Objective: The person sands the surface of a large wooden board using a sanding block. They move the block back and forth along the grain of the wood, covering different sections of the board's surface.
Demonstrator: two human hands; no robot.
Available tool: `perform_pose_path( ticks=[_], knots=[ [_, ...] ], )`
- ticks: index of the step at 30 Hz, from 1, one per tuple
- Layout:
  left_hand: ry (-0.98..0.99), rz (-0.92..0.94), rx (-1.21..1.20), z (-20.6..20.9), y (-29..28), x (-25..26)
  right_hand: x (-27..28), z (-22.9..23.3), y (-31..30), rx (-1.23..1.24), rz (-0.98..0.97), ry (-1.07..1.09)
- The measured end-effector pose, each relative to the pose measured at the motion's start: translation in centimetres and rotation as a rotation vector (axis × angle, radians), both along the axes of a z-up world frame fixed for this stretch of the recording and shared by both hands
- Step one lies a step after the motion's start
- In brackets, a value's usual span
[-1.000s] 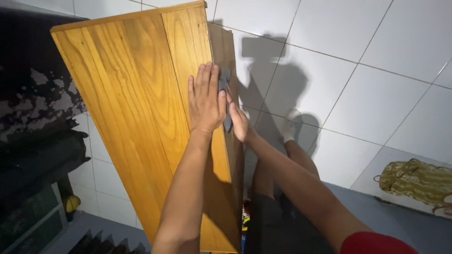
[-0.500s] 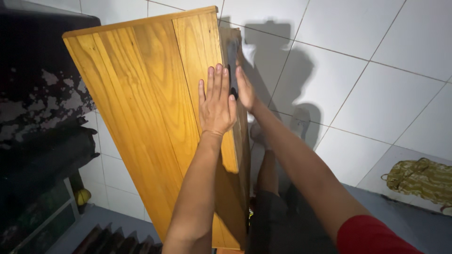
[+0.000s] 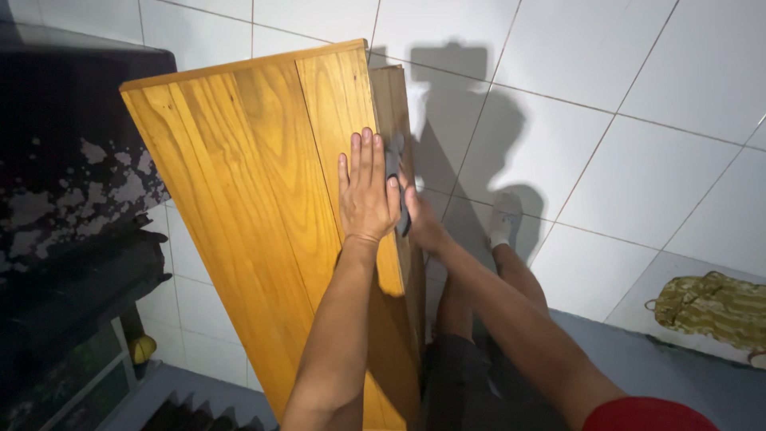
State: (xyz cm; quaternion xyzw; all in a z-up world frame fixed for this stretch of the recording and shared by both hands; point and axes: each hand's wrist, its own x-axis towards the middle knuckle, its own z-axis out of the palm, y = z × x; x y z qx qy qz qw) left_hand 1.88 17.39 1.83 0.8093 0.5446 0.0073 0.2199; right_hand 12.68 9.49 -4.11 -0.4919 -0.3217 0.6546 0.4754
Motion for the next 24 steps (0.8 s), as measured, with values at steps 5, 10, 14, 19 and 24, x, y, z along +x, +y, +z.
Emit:
perform_pose_path(
  ticks=[5,10,14,19,24],
  knots=[
    [0.044,-0.011,-0.013,0.0,0.1,0.0,0.7,-1.4,4.5,0.097,-0.043,0.035],
    [0.070,-0.017,-0.021,-0.2,0.1,0.0,1.0,-7.0,7.9,0.058,-0.126,-0.021],
    [0.101,-0.022,-0.018,-0.4,0.1,0.0,1.1,-10.4,8.0,-0.058,-0.108,-0.068],
    [0.090,-0.031,-0.013,-0.3,0.2,-0.1,-0.1,-12.2,5.3,-0.125,-0.100,-0.092],
    [0.085,-0.035,0.009,-0.2,0.1,0.0,-0.2,-5.9,2.4,-0.154,-0.065,0.062]
  ],
)
